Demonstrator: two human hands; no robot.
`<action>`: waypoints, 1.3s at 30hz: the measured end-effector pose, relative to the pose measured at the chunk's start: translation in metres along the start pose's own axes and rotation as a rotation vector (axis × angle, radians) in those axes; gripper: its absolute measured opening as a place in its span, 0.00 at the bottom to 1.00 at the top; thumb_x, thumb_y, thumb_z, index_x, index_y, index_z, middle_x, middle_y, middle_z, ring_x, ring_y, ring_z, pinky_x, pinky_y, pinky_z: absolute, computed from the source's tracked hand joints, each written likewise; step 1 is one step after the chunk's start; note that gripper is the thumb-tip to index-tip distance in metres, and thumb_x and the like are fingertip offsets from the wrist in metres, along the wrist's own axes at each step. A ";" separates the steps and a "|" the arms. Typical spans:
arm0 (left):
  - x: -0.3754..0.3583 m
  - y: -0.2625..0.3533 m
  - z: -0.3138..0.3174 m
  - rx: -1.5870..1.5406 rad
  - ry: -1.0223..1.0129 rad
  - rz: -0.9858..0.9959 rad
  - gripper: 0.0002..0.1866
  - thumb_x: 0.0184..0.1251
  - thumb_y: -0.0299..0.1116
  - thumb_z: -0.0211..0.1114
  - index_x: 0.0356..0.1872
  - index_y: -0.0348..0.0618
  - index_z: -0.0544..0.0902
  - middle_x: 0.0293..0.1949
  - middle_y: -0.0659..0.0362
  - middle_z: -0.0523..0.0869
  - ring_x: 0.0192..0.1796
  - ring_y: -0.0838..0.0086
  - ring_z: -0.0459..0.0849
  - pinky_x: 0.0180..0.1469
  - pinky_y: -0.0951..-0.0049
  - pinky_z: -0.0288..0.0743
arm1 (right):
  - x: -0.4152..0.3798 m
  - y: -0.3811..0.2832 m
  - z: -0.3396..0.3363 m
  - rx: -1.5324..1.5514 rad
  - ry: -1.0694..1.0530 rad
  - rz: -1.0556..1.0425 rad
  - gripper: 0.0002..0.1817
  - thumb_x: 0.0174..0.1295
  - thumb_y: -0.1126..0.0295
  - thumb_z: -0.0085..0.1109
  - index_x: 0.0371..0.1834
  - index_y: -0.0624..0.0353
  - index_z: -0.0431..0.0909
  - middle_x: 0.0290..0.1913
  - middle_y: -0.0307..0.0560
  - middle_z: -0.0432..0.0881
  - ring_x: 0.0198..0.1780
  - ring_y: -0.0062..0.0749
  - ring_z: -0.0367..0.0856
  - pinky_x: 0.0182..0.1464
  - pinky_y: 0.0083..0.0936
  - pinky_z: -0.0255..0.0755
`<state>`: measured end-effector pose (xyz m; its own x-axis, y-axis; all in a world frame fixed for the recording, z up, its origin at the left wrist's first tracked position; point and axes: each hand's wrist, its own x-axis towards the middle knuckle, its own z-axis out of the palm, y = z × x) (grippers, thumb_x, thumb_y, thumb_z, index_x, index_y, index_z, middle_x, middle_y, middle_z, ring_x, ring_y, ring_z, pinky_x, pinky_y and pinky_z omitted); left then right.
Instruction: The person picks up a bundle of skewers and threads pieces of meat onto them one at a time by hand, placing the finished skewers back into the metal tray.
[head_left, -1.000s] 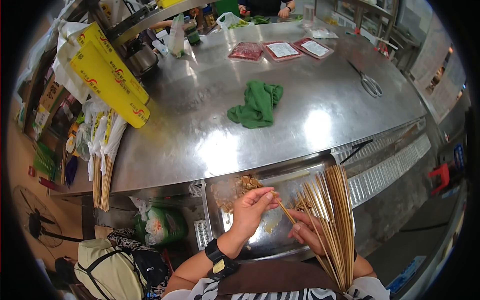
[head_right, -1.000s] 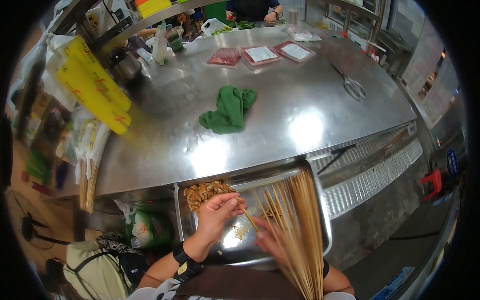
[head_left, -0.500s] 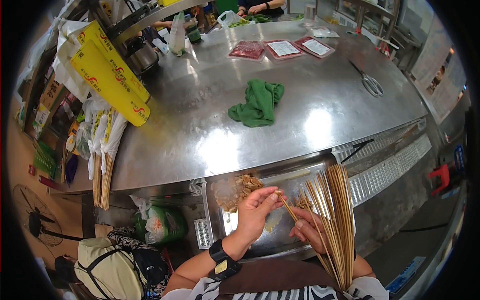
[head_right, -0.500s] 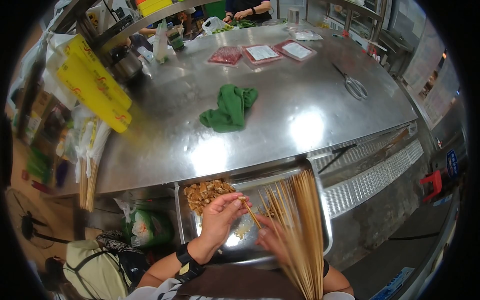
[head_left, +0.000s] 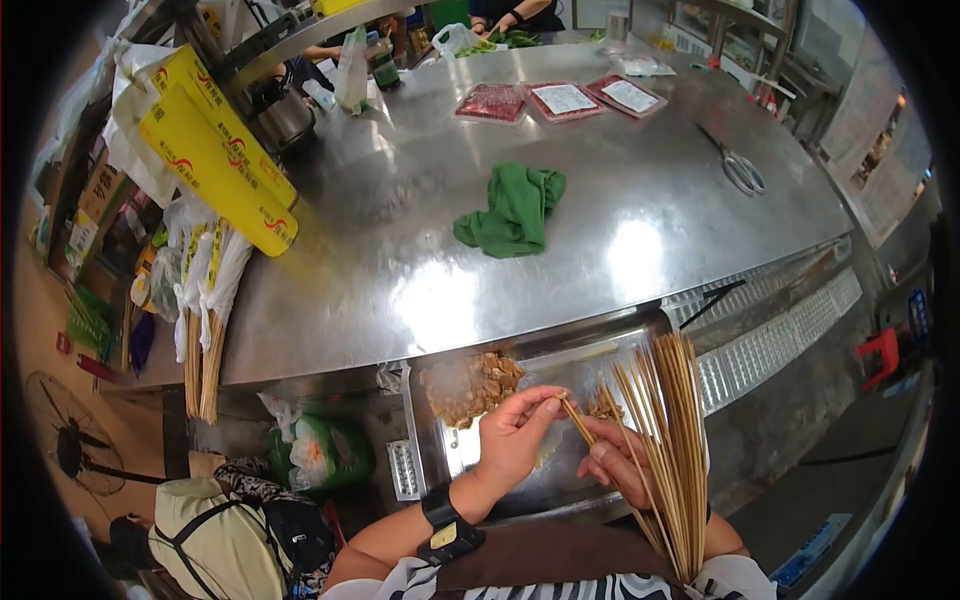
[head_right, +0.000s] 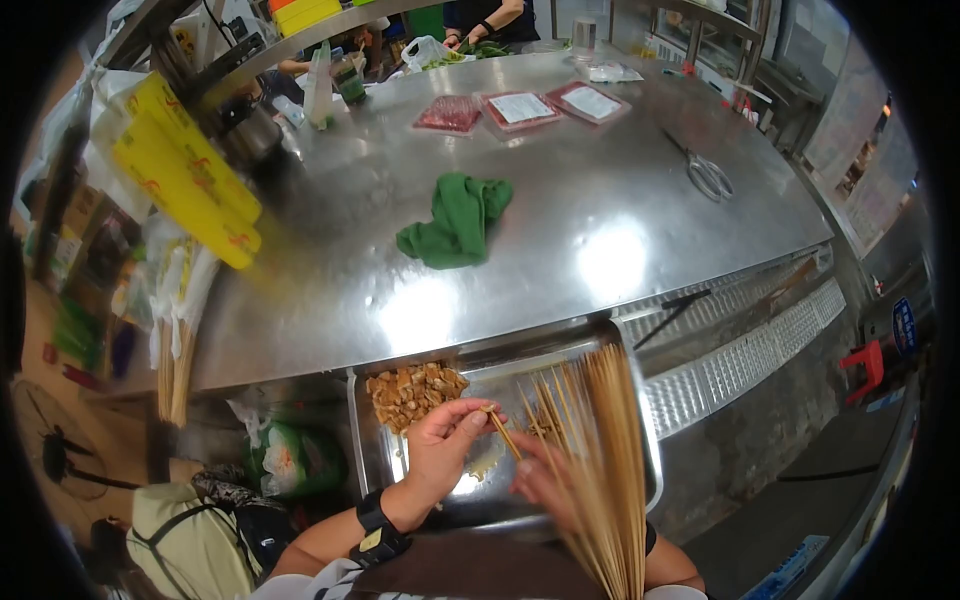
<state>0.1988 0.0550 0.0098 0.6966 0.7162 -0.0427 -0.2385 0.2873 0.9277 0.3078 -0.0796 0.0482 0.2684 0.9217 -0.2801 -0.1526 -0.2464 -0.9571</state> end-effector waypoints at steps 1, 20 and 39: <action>0.002 0.001 0.000 -0.050 0.003 -0.028 0.09 0.67 0.25 0.54 0.45 0.33 0.76 0.42 0.51 0.82 0.44 0.67 0.82 0.49 0.69 0.78 | -0.001 0.000 0.000 -0.001 -0.002 0.006 0.22 0.69 0.70 0.37 0.64 0.67 0.59 0.24 0.35 0.66 0.25 0.17 0.63 0.44 0.26 0.72; 0.009 0.005 -0.006 -0.531 -0.033 -0.403 0.12 0.67 0.32 0.54 0.45 0.35 0.78 0.36 0.52 0.83 0.42 0.65 0.82 0.50 0.67 0.74 | 0.001 0.003 -0.003 0.066 -0.049 0.032 0.23 0.67 0.68 0.41 0.64 0.65 0.60 0.24 0.36 0.69 0.27 0.18 0.66 0.41 0.21 0.69; -0.006 0.006 0.004 -0.475 0.001 -0.462 0.11 0.67 0.30 0.55 0.43 0.33 0.79 0.42 0.51 0.82 0.48 0.67 0.80 0.56 0.66 0.71 | 0.002 -0.007 0.000 0.088 -0.050 -0.037 0.17 0.65 0.72 0.44 0.55 0.63 0.57 0.29 0.43 0.71 0.25 0.19 0.66 0.36 0.24 0.68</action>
<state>0.1957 0.0499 0.0173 0.7984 0.4524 -0.3974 -0.1879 0.8142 0.5494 0.3094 -0.0760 0.0540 0.2283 0.9438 -0.2388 -0.2273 -0.1868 -0.9557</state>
